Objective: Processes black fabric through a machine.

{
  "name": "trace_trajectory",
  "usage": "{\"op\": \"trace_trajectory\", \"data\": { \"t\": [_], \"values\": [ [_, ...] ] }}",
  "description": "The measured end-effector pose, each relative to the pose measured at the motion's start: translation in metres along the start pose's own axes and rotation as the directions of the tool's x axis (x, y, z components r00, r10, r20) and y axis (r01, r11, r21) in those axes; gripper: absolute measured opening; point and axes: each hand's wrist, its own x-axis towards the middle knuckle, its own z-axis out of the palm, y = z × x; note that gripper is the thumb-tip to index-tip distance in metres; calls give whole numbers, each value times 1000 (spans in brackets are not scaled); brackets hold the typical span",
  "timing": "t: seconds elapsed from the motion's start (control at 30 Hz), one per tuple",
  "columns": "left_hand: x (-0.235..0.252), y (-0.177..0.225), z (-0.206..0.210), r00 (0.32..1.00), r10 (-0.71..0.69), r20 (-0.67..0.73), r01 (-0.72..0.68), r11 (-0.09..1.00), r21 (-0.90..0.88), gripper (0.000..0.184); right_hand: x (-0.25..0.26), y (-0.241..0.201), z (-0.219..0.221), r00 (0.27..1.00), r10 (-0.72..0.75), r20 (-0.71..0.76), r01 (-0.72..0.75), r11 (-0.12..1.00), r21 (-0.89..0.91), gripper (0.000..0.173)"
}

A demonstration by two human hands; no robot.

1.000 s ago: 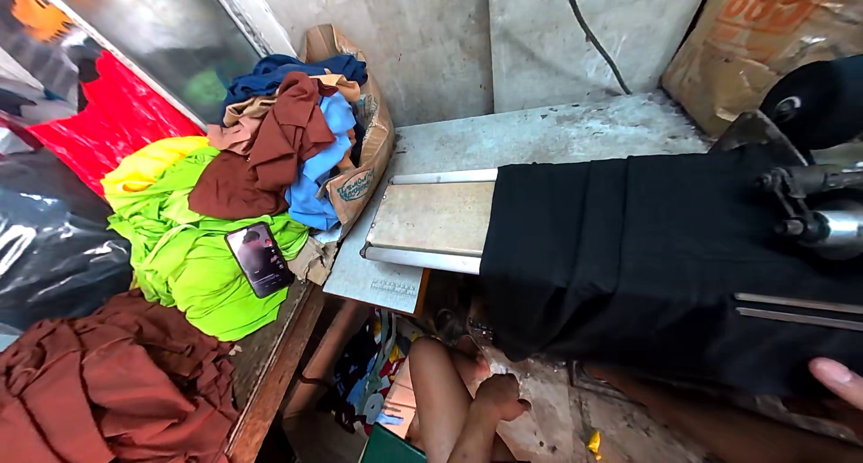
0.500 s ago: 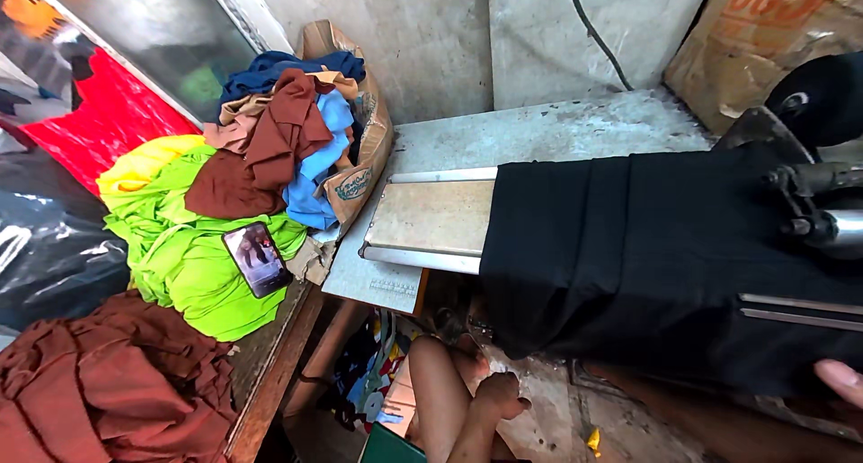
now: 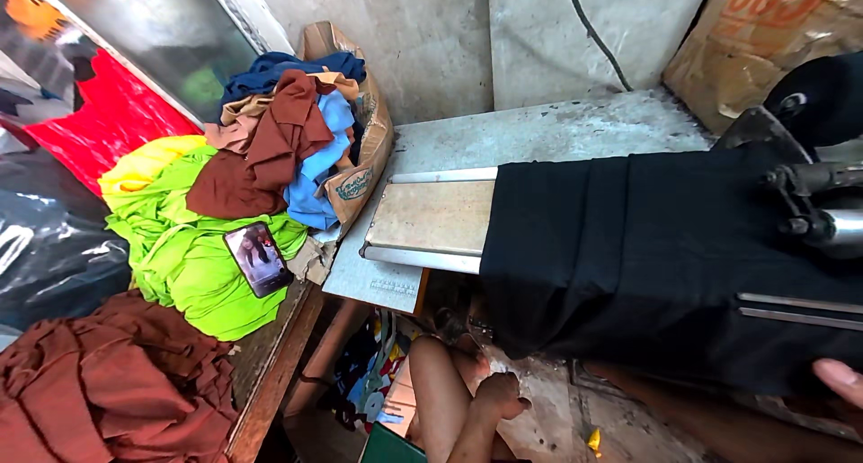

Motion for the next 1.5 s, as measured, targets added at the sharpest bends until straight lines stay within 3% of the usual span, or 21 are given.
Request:
{"op": "trace_trajectory", "data": {
  "t": [0.1, 0.17, 0.23, 0.33, 0.43, 0.53, 0.63, 0.7, 0.77, 0.83, 0.87, 0.97, 1.0, 1.07, 1.1, 1.2, 1.23, 1.33, 1.37, 1.47, 1.5],
  "values": [
    [0, 0, -1, 1000, 4, 0, -4, 1000, 9, 58, -2, 20, -16, 1000, 6, -5, -5, 999, 39, 8],
    [1, 1, 0, 1000, -1, 1, 1, 1000, 9, 58, 0, 51, -53, 984, -35, 175, 30, 999, 31, 16],
    [0, 2, 0, 999, -20, -27, 19, 1000, -8, 63, -1, 58, -58, 983, -49, 180, 44, 999, 31, 16],
    [-10, 2, -2, 958, -50, -283, 6, 988, -155, 94, -4, 53, -54, 992, -8, 130, 7, 1000, 9, 18],
    [-28, 7, -18, 693, -93, -715, -333, 839, -431, 123, -10, 46, -48, 998, 24, 57, -20, 997, -70, 18],
    [-54, 29, -48, 552, -68, -831, -605, 653, -456, 135, -10, 46, -49, 999, -6, 41, 13, 984, -176, 22],
    [-86, 56, -70, 477, 103, -873, -748, 568, -343, 121, -9, 43, -57, 993, 76, 86, -56, 976, -212, 32],
    [-112, 75, -81, 445, 233, -865, -831, 468, -301, 85, -7, 43, -61, 987, 105, 120, -79, 976, -201, 35],
    [-139, 89, -94, 425, 372, -825, -900, 270, -342, 52, -5, 43, -64, 978, 122, 167, -85, 974, -211, 37],
    [-149, 90, -106, 376, 490, -786, -915, 65, -398, 45, -4, 44, -66, 969, 143, 202, -97, 970, -221, 40],
    [-150, 90, -110, 360, 504, -785, -920, 51, -389, 44, -4, 45, -67, 966, 141, 218, -95, 973, -210, 40],
    [-160, 98, -116, 411, 457, -789, -905, 306, -294, 45, -3, 45, -68, 962, 127, 240, -84, 979, -184, 39],
    [-161, 97, -118, 414, 476, -776, -908, 278, -313, 46, -3, 45, -68, 963, 116, 243, -72, 981, -181, 39],
    [-154, 88, -123, 374, 505, -778, -916, 71, -394, 46, -2, 47, -69, 964, 96, 250, -56, 985, -162, 40],
    [-151, 87, -123, 357, 464, -811, -926, 58, -374, 45, -2, 48, -69, 963, 92, 252, -55, 987, -150, 40],
    [-150, 95, -118, 389, 325, -862, -894, 358, -269, 50, -1, 47, -68, 966, 93, 240, -56, 986, -156, 39],
    [-153, 97, -117, 397, 345, -850, -891, 368, -267, 50, -1, 47, -68, 966, 91, 241, -53, 986, -159, 39],
    [-149, 92, -123, 327, 408, -853, -941, 58, -333, 41, 0, 50, -70, 966, 74, 249, -33, 986, -164, 41],
    [-146, 92, -123, 320, 372, -871, -945, 66, -319, 40, -1, 50, -70, 965, 77, 252, -35, 986, -165, 41],
    [-150, 105, -113, 399, 284, -872, -888, 357, -291, 47, -1, 47, -70, 964, 91, 250, -47, 983, -178, 42],
    [-153, 107, -110, 417, 314, -853, -887, 344, -307, 46, -1, 47, -70, 964, 91, 251, -47, 983, -179, 42]
  ]
}}
